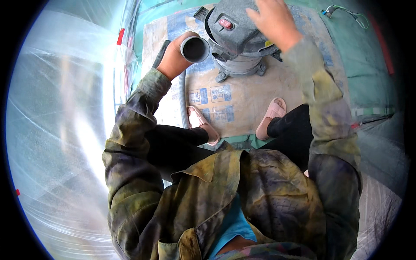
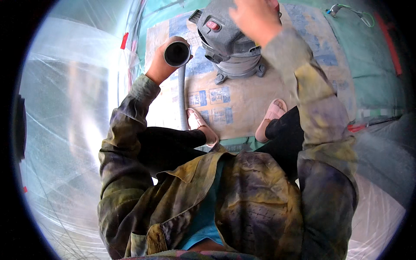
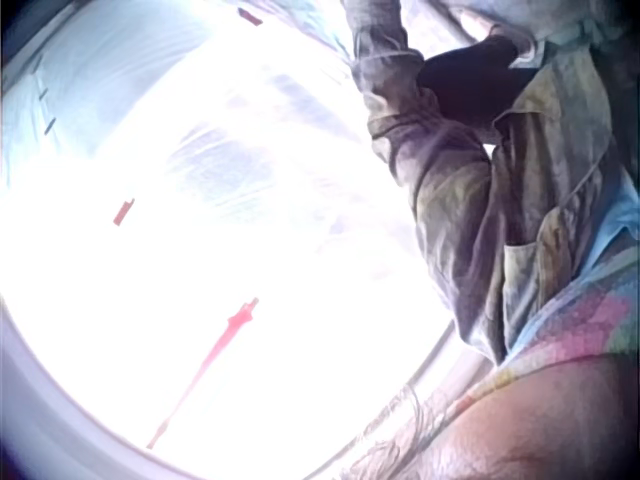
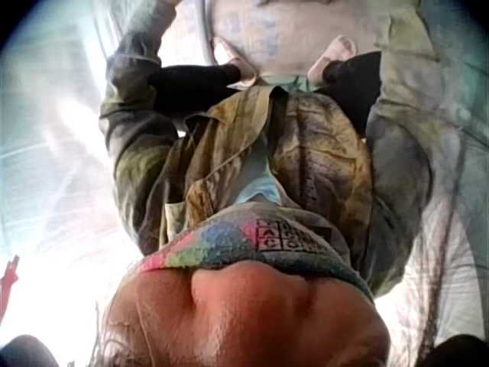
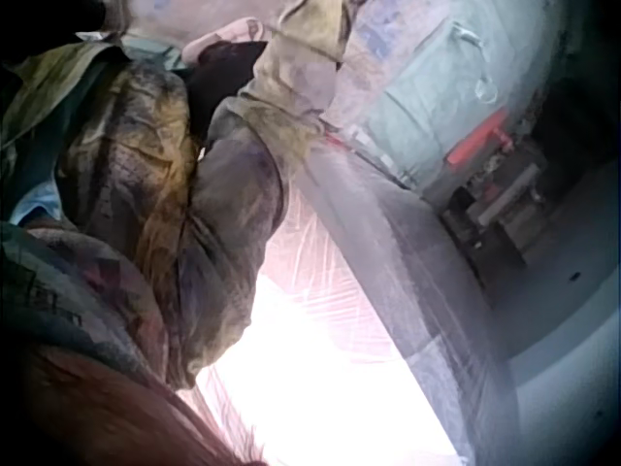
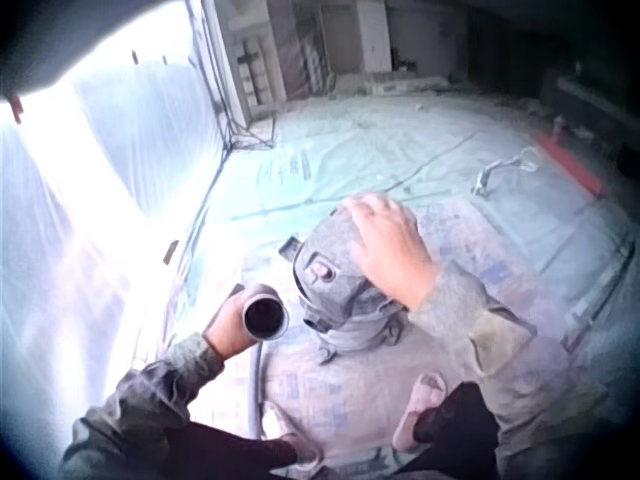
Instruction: The person sits on the floor and removes the filter from a shop vacuum. They then repeatedly tap the filter against the side of a metal bucket to dislodge dust and debris.
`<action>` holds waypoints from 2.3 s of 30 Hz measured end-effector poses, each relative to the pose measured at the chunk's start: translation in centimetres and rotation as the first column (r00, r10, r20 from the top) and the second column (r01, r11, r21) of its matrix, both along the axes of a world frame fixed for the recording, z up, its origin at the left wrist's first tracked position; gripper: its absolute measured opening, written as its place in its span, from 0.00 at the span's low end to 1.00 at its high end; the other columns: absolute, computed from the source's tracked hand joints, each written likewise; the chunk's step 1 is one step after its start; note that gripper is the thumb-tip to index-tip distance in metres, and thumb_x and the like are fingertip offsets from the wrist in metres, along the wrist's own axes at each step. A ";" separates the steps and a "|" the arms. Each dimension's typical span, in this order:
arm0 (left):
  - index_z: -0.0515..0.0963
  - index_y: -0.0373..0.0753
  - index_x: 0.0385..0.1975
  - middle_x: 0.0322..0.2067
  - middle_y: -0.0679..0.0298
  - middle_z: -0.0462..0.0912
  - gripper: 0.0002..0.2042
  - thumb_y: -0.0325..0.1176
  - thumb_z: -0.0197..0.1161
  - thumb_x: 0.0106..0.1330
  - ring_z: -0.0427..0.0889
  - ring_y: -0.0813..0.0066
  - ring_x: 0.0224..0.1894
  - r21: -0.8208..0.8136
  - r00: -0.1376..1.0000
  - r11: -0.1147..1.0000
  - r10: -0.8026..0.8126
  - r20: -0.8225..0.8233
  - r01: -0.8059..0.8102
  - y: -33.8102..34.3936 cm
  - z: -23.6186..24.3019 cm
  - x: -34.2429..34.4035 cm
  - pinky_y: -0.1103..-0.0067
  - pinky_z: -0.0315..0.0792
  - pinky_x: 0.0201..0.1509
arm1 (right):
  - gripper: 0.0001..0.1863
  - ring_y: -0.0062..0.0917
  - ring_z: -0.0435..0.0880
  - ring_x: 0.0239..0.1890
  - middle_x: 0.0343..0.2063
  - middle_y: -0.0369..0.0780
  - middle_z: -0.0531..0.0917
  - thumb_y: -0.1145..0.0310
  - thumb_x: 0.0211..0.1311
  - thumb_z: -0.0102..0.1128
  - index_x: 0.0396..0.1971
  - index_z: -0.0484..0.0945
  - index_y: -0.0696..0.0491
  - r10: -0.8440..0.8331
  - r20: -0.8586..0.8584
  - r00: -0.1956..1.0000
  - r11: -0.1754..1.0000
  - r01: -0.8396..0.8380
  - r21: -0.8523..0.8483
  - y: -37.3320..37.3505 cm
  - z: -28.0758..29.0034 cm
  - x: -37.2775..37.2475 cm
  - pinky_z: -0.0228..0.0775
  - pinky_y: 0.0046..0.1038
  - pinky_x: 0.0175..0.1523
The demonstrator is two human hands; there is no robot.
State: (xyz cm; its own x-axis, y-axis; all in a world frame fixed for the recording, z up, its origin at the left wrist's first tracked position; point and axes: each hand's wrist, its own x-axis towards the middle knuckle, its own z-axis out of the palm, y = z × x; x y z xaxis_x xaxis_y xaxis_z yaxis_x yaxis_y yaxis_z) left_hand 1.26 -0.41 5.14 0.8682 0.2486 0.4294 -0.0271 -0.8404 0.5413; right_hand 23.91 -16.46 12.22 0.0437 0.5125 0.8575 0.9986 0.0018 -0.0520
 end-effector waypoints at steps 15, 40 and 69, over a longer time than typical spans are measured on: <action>0.73 0.40 0.42 0.39 0.64 0.78 0.18 0.26 0.72 0.53 0.79 0.70 0.40 -0.014 0.991 0.991 -0.131 0.022 0.132 -2.7 3.3 -1.1 0.77 0.73 0.47 | 0.19 0.29 0.79 0.32 0.36 0.42 0.80 0.71 0.59 0.56 0.52 0.72 0.55 0.286 -0.609 0.740 0.880 -0.454 -0.140 0.7 -0.8 -0.4 0.72 0.26 0.40; 0.75 0.33 0.51 0.40 0.59 0.82 0.27 0.31 0.73 0.48 0.81 0.68 0.43 -0.109 0.659 0.868 0.280 -0.698 -0.485 6.3 -0.4 -15.7 0.74 0.73 0.52 | 0.14 0.28 0.80 0.35 0.37 0.40 0.81 0.62 0.63 0.55 0.45 0.72 0.53 0.328 -0.633 -0.702 0.768 -0.192 0.611 -5.9 -10.9 -9.3 0.75 0.29 0.41; 0.78 0.46 0.46 0.25 0.61 0.82 0.17 0.40 0.67 0.56 0.83 0.64 0.26 0.624 0.596 0.781 0.491 -0.636 0.023 -7.5 2.8 -5.5 0.73 0.75 0.30 | 0.34 0.24 0.80 0.31 0.57 0.47 0.68 0.74 0.58 0.53 0.65 0.55 0.57 -0.169 -0.845 -0.508 0.975 0.037 -0.217 -5.3 -35.1 -8.9 0.72 0.26 0.28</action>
State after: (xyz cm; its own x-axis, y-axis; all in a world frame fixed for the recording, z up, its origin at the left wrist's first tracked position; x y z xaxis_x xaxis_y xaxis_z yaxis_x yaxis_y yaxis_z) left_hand -4.24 -7.87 7.97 0.8676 0.4543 -0.2021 0.3993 -0.8788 -0.2614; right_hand 15.01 -21.76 -22.91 0.7347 0.3713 -0.5677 -0.5519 -0.1594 -0.8186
